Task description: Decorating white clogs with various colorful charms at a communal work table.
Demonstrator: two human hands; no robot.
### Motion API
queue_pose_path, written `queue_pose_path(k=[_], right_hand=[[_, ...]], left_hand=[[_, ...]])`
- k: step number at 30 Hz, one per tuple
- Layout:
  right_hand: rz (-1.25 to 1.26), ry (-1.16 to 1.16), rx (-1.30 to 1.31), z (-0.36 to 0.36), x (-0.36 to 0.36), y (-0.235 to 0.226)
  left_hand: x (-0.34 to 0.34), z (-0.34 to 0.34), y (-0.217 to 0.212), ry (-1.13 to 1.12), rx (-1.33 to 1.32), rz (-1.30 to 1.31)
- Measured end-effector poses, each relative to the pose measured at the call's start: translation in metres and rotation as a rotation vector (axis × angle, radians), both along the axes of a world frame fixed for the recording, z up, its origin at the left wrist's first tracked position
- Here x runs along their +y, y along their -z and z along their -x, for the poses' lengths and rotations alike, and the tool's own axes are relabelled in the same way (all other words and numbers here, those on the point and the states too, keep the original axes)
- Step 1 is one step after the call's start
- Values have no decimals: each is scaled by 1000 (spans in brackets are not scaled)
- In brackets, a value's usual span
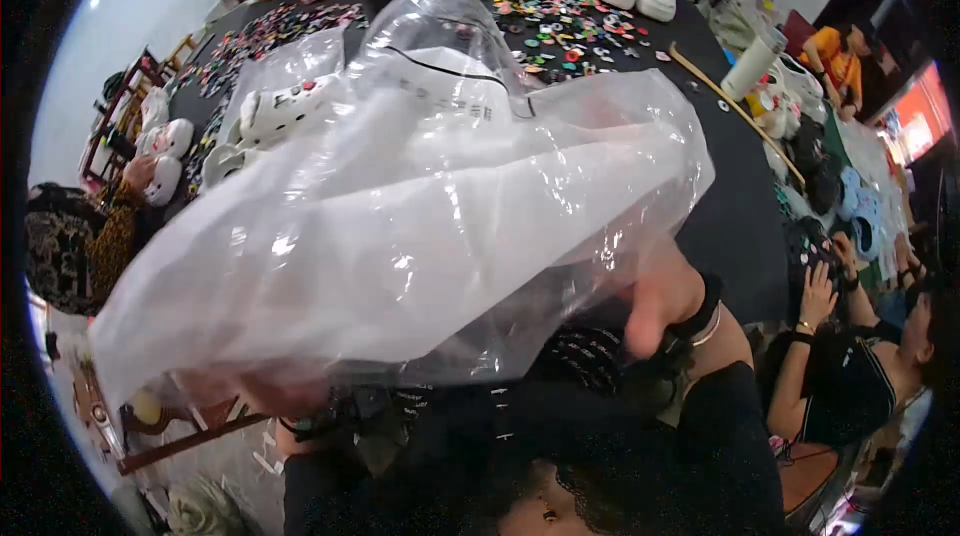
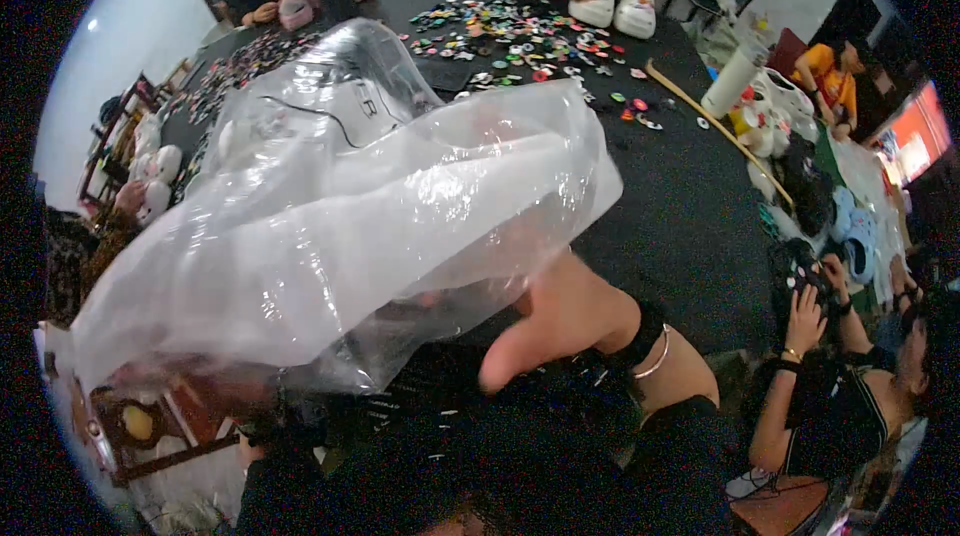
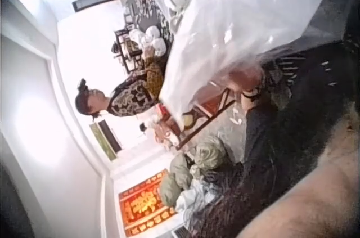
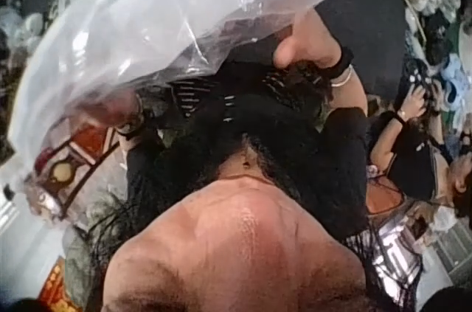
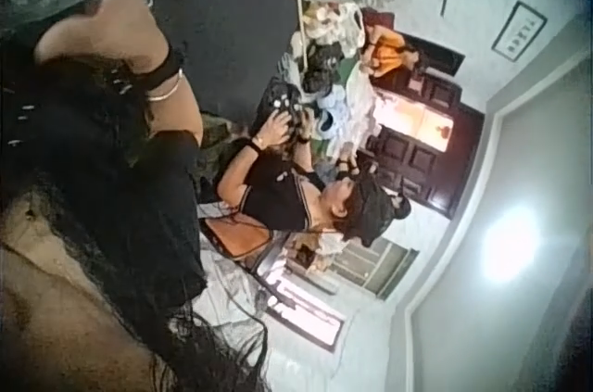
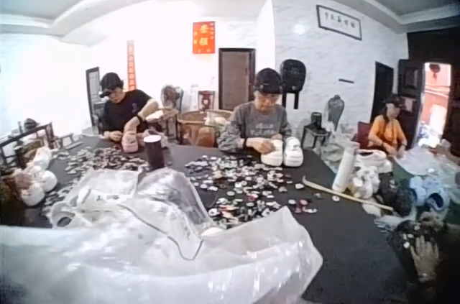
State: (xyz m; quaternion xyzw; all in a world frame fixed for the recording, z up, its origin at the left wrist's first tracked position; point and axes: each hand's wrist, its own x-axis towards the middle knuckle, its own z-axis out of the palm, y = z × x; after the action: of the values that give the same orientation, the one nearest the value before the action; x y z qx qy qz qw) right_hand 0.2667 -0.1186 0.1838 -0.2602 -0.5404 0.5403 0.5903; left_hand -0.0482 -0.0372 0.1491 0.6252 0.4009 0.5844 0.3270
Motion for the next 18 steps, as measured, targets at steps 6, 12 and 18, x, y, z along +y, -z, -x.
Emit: queue_pose_path(k=[6,12,18], right_hand=[[104,727,110,-44,-10,19],[-180,1228,327,-205,-80,34],[-289,1563,168,-272,-85,45]], left_hand=[[-6,-33,1,672,235,198],[20,-63,-5,274,773,-410],[22,-75,16,283,1035,-295]])
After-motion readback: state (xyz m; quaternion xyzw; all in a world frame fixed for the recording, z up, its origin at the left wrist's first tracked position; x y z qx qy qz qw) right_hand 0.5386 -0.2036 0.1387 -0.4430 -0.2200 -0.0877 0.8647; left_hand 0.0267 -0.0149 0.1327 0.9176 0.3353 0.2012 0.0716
